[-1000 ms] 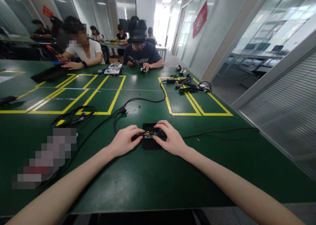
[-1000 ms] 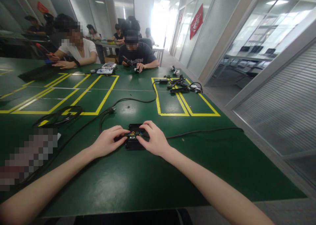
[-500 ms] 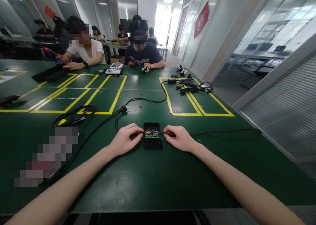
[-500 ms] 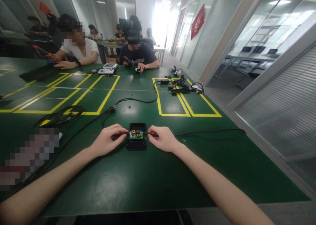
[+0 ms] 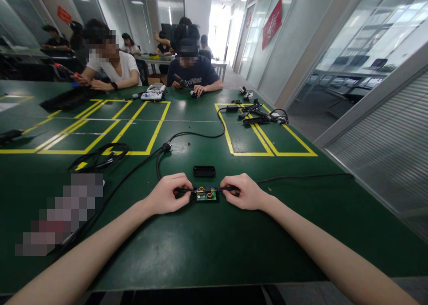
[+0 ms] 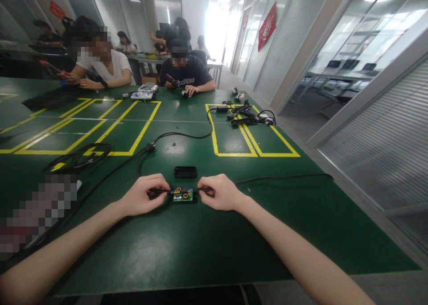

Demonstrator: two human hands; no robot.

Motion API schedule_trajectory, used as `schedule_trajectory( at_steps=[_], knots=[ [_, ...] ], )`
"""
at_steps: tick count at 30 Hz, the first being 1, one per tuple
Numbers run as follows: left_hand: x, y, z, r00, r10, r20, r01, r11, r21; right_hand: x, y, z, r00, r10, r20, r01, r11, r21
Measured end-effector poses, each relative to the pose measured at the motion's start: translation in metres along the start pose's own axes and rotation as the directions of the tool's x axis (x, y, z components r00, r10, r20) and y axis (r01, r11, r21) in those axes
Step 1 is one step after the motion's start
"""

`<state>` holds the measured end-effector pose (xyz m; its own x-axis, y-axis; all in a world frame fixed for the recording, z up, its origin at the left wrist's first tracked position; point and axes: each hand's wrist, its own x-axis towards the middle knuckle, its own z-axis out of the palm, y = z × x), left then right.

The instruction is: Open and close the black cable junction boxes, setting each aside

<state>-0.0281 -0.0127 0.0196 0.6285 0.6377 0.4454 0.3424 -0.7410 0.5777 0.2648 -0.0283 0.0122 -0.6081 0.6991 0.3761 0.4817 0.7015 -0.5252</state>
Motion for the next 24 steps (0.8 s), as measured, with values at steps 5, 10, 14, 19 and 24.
schedule_trajectory(
  at_steps=[5,10,14,19,24],
  knots=[
    [-0.0008,-0.0025,0.0026,0.999,-0.021,0.036,0.021,1.0,0.004,0.0007,0.002,-0.0011,0.999,0.009,0.051,-0.008,1.0,-0.015],
    [-0.0015,-0.0064,0.0054,0.998,-0.049,0.031,0.049,0.999,0.024,0.0022,0.0064,0.0003,0.998,0.035,0.051,-0.033,0.998,-0.046],
    [-0.0024,-0.0089,0.0068,0.998,-0.054,0.029,0.053,0.998,0.036,0.0029,0.0072,0.0004,0.997,0.042,0.06,-0.039,0.997,-0.066],
    [-0.0033,-0.0092,0.0073,0.998,-0.055,0.035,0.054,0.998,0.045,0.003,0.0057,-0.0002,0.997,0.02,0.069,-0.016,0.997,-0.07],
    [-0.0028,-0.0089,0.0068,0.998,-0.043,0.04,0.04,0.997,0.067,0.0029,0.0091,0.0023,0.999,-0.008,0.038,0.011,0.996,-0.091]
  ],
)
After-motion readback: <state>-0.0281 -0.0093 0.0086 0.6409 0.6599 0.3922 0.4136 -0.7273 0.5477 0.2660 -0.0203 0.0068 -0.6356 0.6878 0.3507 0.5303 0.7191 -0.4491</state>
